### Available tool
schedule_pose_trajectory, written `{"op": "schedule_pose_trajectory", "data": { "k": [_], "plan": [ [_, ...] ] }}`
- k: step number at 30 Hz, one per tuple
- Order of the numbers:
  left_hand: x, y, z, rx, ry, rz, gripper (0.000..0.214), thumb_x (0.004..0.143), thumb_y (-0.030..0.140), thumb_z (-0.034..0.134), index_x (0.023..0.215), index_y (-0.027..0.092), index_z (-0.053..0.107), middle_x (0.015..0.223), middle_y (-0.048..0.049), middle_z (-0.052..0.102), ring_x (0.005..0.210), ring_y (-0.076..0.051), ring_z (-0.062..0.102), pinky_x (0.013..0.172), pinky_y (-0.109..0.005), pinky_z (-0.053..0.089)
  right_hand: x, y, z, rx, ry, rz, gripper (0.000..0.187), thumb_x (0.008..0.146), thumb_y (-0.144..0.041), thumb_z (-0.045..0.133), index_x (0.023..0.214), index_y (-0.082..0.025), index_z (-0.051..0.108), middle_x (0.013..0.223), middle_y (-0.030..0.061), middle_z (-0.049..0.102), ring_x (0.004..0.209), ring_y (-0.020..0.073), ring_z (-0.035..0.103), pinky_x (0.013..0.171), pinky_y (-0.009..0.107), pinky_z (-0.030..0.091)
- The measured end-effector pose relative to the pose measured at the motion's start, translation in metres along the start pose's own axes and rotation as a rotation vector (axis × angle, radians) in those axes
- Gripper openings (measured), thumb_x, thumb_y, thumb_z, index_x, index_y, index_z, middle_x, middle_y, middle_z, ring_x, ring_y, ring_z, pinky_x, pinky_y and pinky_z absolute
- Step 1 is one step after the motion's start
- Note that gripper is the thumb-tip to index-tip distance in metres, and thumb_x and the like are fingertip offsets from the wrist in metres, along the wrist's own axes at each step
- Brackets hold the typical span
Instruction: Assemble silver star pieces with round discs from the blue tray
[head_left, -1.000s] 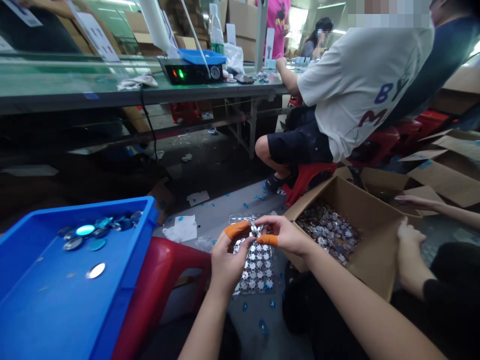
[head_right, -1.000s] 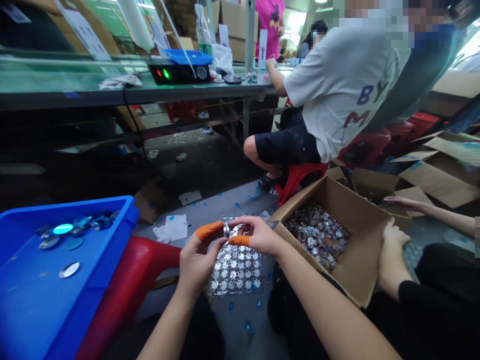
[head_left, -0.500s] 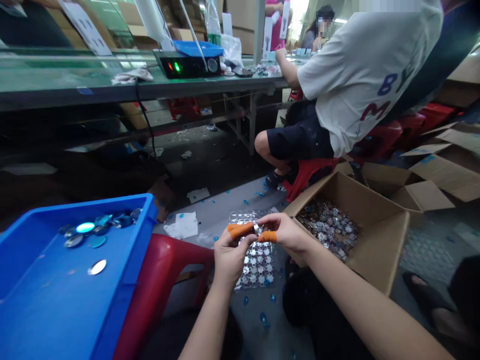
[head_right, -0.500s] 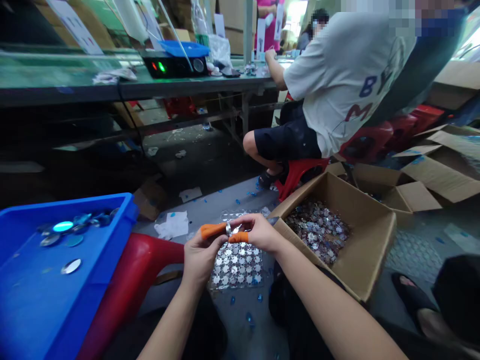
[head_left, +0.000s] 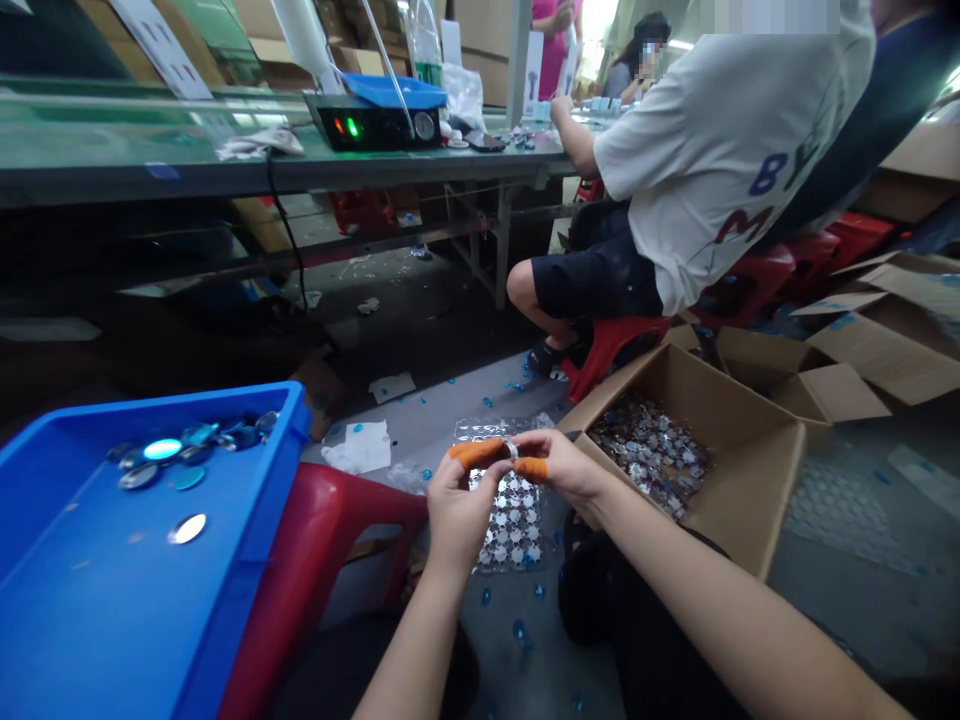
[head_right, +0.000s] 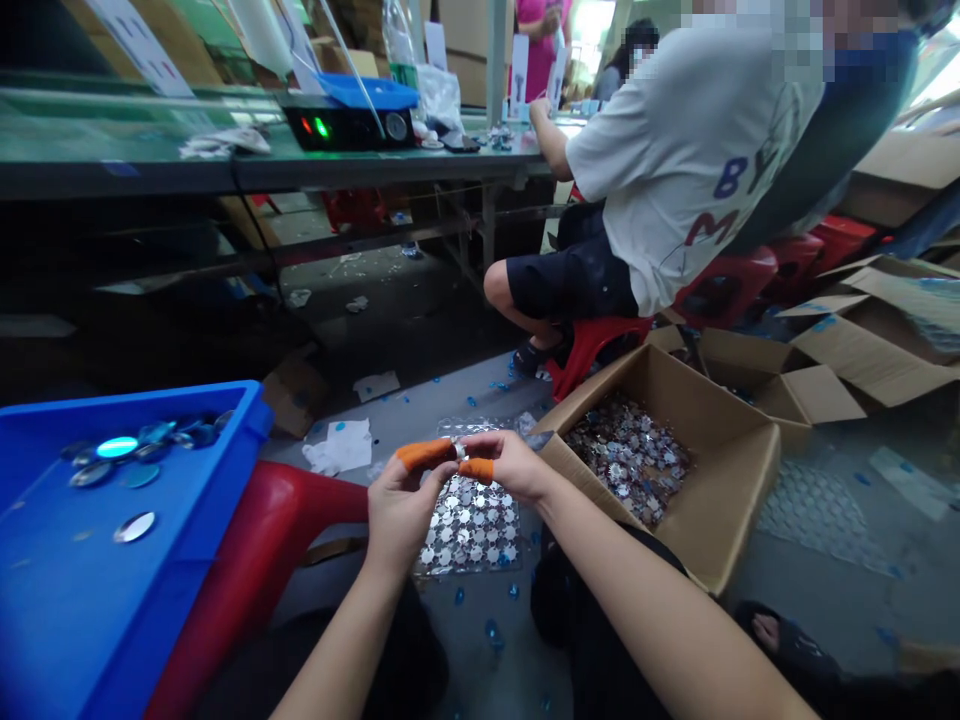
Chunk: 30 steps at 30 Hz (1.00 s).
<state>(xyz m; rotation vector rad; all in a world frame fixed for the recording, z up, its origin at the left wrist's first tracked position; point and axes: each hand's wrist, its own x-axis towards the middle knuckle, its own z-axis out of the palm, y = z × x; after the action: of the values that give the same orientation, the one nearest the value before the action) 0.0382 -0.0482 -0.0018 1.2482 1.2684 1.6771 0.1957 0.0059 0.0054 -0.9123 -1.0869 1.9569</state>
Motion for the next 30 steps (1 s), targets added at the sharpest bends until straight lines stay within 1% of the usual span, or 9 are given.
{"op": "schedule_pose_trajectory", "data": {
  "k": [3, 6, 9, 13, 16, 20, 24, 27, 30],
  "plan": [
    [0.003, 0.005, 0.001, -0.041, 0.022, 0.030, 0.027, 0.080, 0.027, 0.082, 0.105, 0.021, 0.075, 0.105, -0.0069, 0.068, 0.098, -0.021, 0.065, 0.091, -0.033, 0.053, 0.006, 0.005, 0.004, 0.175, -0.006, 0.010, 0.047, 0.058, -0.034, 0.096, 0.096, -0.017, 0.075, 0.082, 0.0008, 0.067, 0.064, 0.0072, 0.053, 0.054, 0.017, 0.039],
    [0.005, 0.008, 0.000, 0.016, 0.044, 0.053, 0.033, 0.080, 0.027, 0.082, 0.112, 0.022, 0.073, 0.110, -0.0069, 0.065, 0.099, -0.020, 0.064, 0.090, -0.032, 0.053, 0.008, 0.009, 0.008, 0.299, -0.074, 0.022, 0.047, 0.059, -0.034, 0.096, 0.098, -0.020, 0.073, 0.088, 0.0004, 0.066, 0.064, 0.0061, 0.053, 0.053, 0.015, 0.040],
    [0.006, 0.011, -0.007, 0.097, -0.005, 0.111, 0.041, 0.083, 0.027, 0.080, 0.122, 0.025, 0.069, 0.116, -0.0072, 0.062, 0.103, -0.021, 0.063, 0.093, -0.035, 0.053, 0.008, 0.011, 0.009, 0.354, -0.115, 0.027, 0.051, 0.056, -0.035, 0.097, 0.098, -0.021, 0.072, 0.084, -0.0015, 0.064, 0.059, 0.0037, 0.049, 0.051, 0.014, 0.039],
    [0.009, 0.016, -0.020, 0.285, -0.126, 0.314, 0.044, 0.089, 0.020, 0.072, 0.131, 0.028, 0.064, 0.121, -0.0075, 0.062, 0.111, -0.023, 0.061, 0.101, -0.040, 0.050, 0.008, 0.004, 0.006, 0.248, -0.144, 0.082, 0.044, 0.061, -0.036, 0.095, 0.095, -0.017, 0.073, 0.082, -0.0001, 0.063, 0.062, 0.0047, 0.052, 0.057, 0.016, 0.042],
    [0.010, 0.015, -0.026, 0.344, -0.244, 0.401, 0.045, 0.092, 0.014, 0.065, 0.134, 0.029, 0.062, 0.123, -0.0077, 0.062, 0.114, -0.023, 0.060, 0.100, -0.039, 0.050, 0.008, -0.005, 0.004, 0.116, -0.148, 0.142, 0.043, 0.061, -0.033, 0.095, 0.093, -0.014, 0.074, 0.074, -0.0013, 0.061, 0.056, 0.0035, 0.047, 0.050, 0.015, 0.033],
    [0.009, 0.009, -0.026, 0.318, -0.292, 0.323, 0.036, 0.092, 0.015, 0.066, 0.125, 0.028, 0.068, 0.118, -0.0066, 0.065, 0.109, -0.022, 0.063, 0.096, -0.037, 0.053, 0.008, -0.009, 0.000, 0.065, -0.077, 0.184, 0.041, 0.057, -0.032, 0.096, 0.085, -0.013, 0.073, 0.066, -0.0030, 0.059, 0.053, 0.0034, 0.045, 0.046, 0.015, 0.027],
    [0.010, 0.013, -0.022, 0.249, -0.284, 0.161, 0.026, 0.087, 0.020, 0.074, 0.112, 0.028, 0.074, 0.106, -0.0043, 0.068, 0.098, -0.020, 0.065, 0.089, -0.034, 0.054, 0.004, -0.005, -0.006, 0.095, -0.013, 0.195, 0.041, 0.052, -0.030, 0.098, 0.080, -0.013, 0.072, 0.067, -0.0024, 0.061, 0.057, 0.0059, 0.052, 0.051, 0.016, 0.038],
    [0.009, 0.021, -0.020, 0.196, -0.334, 0.091, 0.028, 0.085, 0.023, 0.077, 0.112, 0.027, 0.074, 0.104, -0.0048, 0.066, 0.095, -0.020, 0.064, 0.087, -0.034, 0.055, 0.000, 0.000, -0.009, 0.148, -0.109, 0.207, 0.041, 0.054, -0.032, 0.097, 0.080, -0.012, 0.072, 0.072, -0.0006, 0.062, 0.062, 0.0068, 0.055, 0.057, 0.017, 0.043],
    [0.006, 0.026, -0.018, 0.128, -0.311, 0.103, 0.034, 0.084, 0.023, 0.078, 0.117, 0.027, 0.072, 0.111, -0.0074, 0.063, 0.102, -0.023, 0.062, 0.094, -0.039, 0.053, -0.004, 0.004, -0.004, 0.291, -0.245, 0.175, 0.045, 0.059, -0.039, 0.095, 0.089, -0.013, 0.072, 0.076, -0.0003, 0.061, 0.063, 0.0067, 0.053, 0.061, 0.018, 0.045]
  ]
}}
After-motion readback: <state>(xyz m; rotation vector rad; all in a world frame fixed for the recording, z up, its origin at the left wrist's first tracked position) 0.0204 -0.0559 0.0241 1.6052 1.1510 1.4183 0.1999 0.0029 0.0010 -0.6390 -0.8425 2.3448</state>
